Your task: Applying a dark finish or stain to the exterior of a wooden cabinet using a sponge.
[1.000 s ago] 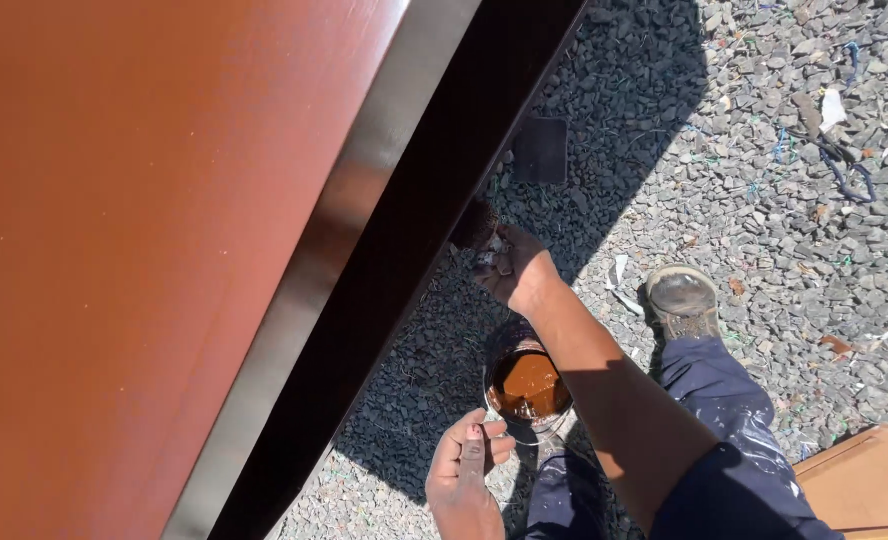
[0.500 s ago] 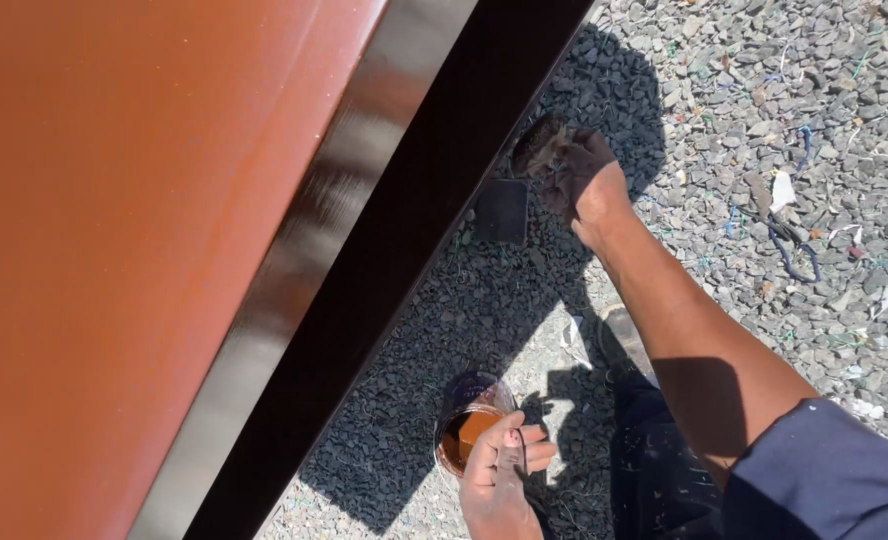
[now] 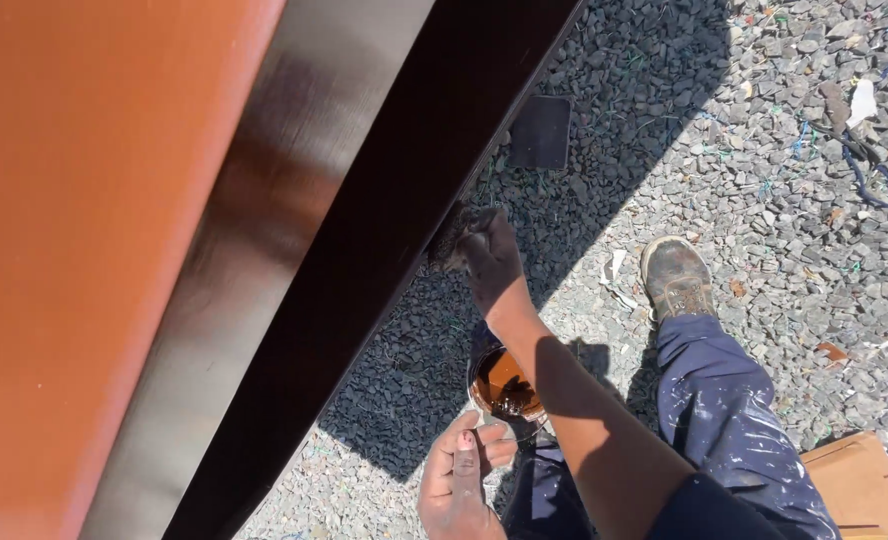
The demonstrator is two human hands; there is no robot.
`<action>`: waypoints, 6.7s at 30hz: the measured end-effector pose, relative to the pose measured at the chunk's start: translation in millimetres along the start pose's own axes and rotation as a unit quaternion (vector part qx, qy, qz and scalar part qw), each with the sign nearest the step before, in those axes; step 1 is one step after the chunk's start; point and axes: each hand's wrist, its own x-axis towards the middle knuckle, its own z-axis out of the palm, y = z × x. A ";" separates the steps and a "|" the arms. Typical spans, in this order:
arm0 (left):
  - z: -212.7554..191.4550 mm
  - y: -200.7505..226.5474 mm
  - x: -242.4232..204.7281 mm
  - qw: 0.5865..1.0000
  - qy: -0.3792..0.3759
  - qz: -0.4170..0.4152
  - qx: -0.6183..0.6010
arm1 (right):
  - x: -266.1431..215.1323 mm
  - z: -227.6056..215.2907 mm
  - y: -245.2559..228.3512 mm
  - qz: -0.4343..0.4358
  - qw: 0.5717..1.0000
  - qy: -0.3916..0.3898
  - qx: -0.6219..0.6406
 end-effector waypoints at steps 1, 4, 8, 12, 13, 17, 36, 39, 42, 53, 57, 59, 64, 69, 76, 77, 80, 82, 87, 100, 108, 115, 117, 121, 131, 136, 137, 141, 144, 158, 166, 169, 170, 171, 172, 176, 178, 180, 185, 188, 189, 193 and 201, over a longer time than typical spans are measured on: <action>-10.6 -1.5 3.9 1.000 0.004 0.001 -0.001 | -23.5 19.8 9.8 0.002 1.000 -0.004 0.002; -42.3 -13.4 17.6 0.999 0.042 -0.006 0.004 | -88.5 69.9 51.9 0.088 0.995 -0.033 0.020; -73.9 -33.8 32.8 0.995 -0.001 0.096 -0.028 | -151.3 95.0 108.0 0.182 0.968 -0.155 -0.082; -84.9 -22.9 28.7 0.998 0.018 0.050 -0.018 | -159.2 73.5 262.3 0.204 0.953 -0.106 0.198; -87.8 -27.0 30.2 0.998 0.016 0.050 -0.023 | -150.9 58.7 214.1 0.201 0.954 -0.108 0.195; -101.1 -40.4 30.1 0.997 -0.002 0.057 -0.049 | -138.4 22.5 107.0 0.348 0.937 -0.034 0.005; -67.7 -138.7 -0.2 0.996 -0.032 -0.032 -0.075 | -129.8 -107.3 38.1 0.391 0.905 -0.057 -0.156; -24.2 -111.5 -28.0 0.955 0.076 -0.097 -0.268 | -116.8 -128.6 24.2 0.367 0.900 -0.087 -0.220; -17.2 -100.9 -41.1 0.981 0.089 -0.059 -0.161 | -99.9 -130.2 3.1 0.335 0.880 -0.112 -0.316; -27.2 -93.0 -44.9 0.976 0.082 0.020 -0.203 | -18.6 -74.2 -141.6 -0.038 0.894 -0.097 -0.435; -62.1 -71.4 -41.7 0.986 0.074 0.038 -0.147 | 8.9 -36.9 -169.2 -0.313 0.856 -0.116 -0.396; -77.2 -91.4 -31.5 0.977 0.084 0.019 -0.193 | 5.7 -26.0 -156.3 -0.284 0.869 -0.113 -0.390; -124.8 -100.4 -16.3 0.970 0.090 0.039 -0.221 | -56.8 42.6 -93.2 -0.173 0.909 -0.100 -0.365; -161.3 -115.0 0.7 0.968 0.150 -0.025 -0.198 | -165.4 123.7 -2.4 0.002 0.943 -0.100 -0.317; -201.3 -137.4 15.9 0.948 0.184 -0.049 -0.254 | -212.1 104.5 39.0 0.180 0.942 -0.105 -0.263; -203.7 -152.6 20.1 0.953 0.165 -0.034 -0.251 | -212.4 95.2 40.1 0.227 0.935 -0.112 -0.247; -195.5 -181.0 23.3 0.957 0.146 0.000 -0.252 | -210.5 59.9 37.6 0.264 0.931 -0.131 -0.215; -185.1 -188.0 16.0 0.956 0.147 0.013 -0.253 | -207.6 29.6 35.8 0.261 0.934 -0.142 -0.200; -162.2 -158.0 -6.2 0.954 0.127 -0.004 -0.273 | -200.2 -4.5 1.8 0.210 0.888 -0.199 -0.357; -91.3 -135.9 -33.0 0.959 0.150 -0.108 -0.214 | -144.3 -102.0 -22.5 0.255 0.854 -0.218 -0.397; -73.6 -143.9 -9.3 0.975 0.080 -0.126 -0.166 | -118.7 -144.4 -14.1 0.301 0.880 -0.141 -0.340; -64.1 -133.9 67.2 0.983 0.011 -0.178 -0.041 | -117.7 -133.0 11.2 0.367 0.876 -0.010 -0.312; -65.3 -203.2 123.0 0.975 -0.090 0.157 0.129 | -122.5 -130.3 16.9 0.273 0.863 -0.032 -0.423; -59.4 -205.2 164.4 0.962 -0.141 -0.040 0.232 | -109.4 -181.8 97.9 0.286 0.898 0.048 -0.331; -0.6 -158.1 152.5 0.949 -0.179 -0.208 0.152 | -110.7 -165.5 163.3 0.330 0.883 0.027 -0.331; 16.9 -175.4 135.6 0.955 -0.140 -0.235 0.117 | -113.4 -201.2 156.1 0.285 0.923 0.038 -0.256; 21.9 -183.0 139.7 0.938 -0.141 -0.238 0.210 | -112.4 -189.4 116.2 0.275 0.922 0.016 -0.272; 62.6 -134.6 107.8 0.947 -0.181 -0.179 0.195 | -95.4 -203.3 67.7 0.258 0.923 0.003 -0.286; 90.4 -110.1 74.2 0.954 -0.182 -0.163 0.172 | -86.0 -228.3 30.9 0.278 0.914 0.010 -0.295; 352.0 -73.4 -27.4 0.923 -0.325 -0.135 0.157 | 44.9 -429.1 -103.8 0.323 0.853 0.167 -0.376; 432.7 -130.7 4.3 0.897 -0.362 -0.156 0.199 | 98.3 -521.6 -92.1 0.285 0.872 0.180 -0.356; 424.7 -119.5 -0.3 0.908 -0.346 -0.166 0.166 | 82.5 -494.8 -128.1 0.277 0.881 0.206 -0.325; 415.7 -113.1 -5.4 0.907 -0.333 -0.170 0.193 | 74.9 -487.9 -133.4 0.290 0.871 0.197 -0.344; 409.3 -102.7 -7.6 0.908 -0.317 -0.166 0.217 | 73.1 -478.8 -139.3 0.297 0.864 0.186 -0.361; 400.1 -89.1 -16.5 0.910 -0.317 -0.155 0.218 | 67.3 -468.5 -136.7 0.290 0.870 0.185 -0.355; 353.6 -35.2 -42.2 0.915 -0.276 -0.190 0.226 | 51.5 -416.2 -121.7 0.250 0.946 0.146 -0.143; 335.7 -15.5 -48.5 0.921 -0.252 -0.196 0.221 | 52.5 -384.0 -129.9 0.228 0.963 0.132 -0.052; 317.9 1.8 -50.9 0.920 -0.239 -0.175 0.258 | 57.9 -341.0 -155.1 0.310 0.938 0.107 -0.115; 285.1 8.9 -27.7 0.947 -0.237 -0.122 0.178 | 88.4 -270.3 -188.2 0.121 0.971 0.035 -0.205; 265.9 27.0 -21.4 0.950 -0.246 -0.112 0.159 | 109.6 -219.5 -253.3 0.147 0.949 0.061 -0.270; 259.0 32.3 -21.2 0.953 -0.243 -0.111 0.144 | 115.3 -204.2 -278.0 0.163 0.936 0.056 -0.307; 233.5 48.5 -12.2 0.956 -0.238 -0.118 0.125 | 165.9 -189.7 -298.2 0.067 0.946 0.120 -0.293; 180.6 43.1 2.3 0.969 -0.204 -0.092 0.108 | 242.9 -173.8 -278.3 -0.315 0.780 0.110 -0.530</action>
